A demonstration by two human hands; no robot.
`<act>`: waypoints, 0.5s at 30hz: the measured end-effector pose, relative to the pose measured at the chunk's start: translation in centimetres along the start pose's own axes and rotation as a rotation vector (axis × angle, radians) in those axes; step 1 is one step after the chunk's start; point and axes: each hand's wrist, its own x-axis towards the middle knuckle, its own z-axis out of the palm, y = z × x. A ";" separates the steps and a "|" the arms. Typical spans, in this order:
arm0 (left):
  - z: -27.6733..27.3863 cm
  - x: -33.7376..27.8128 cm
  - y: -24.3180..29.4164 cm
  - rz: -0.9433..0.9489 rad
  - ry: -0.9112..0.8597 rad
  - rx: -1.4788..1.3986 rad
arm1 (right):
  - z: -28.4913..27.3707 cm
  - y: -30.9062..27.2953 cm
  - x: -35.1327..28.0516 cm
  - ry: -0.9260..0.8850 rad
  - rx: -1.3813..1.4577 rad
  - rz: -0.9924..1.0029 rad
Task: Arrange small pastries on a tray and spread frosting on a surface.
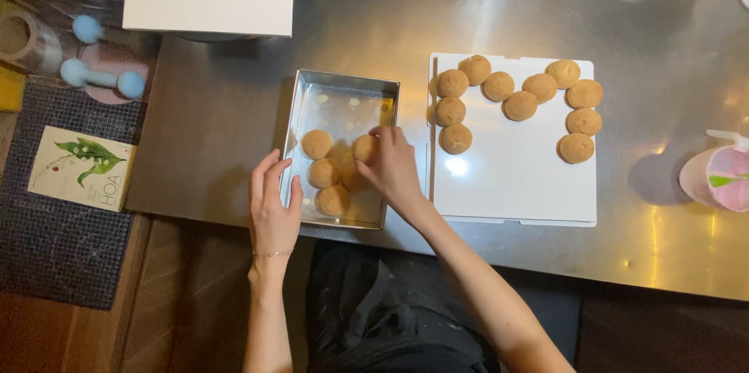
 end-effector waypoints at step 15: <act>1.9 0.4 2.2 0.039 -0.039 -0.074 | 3.4 1.1 1.9 -0.040 -0.598 -0.058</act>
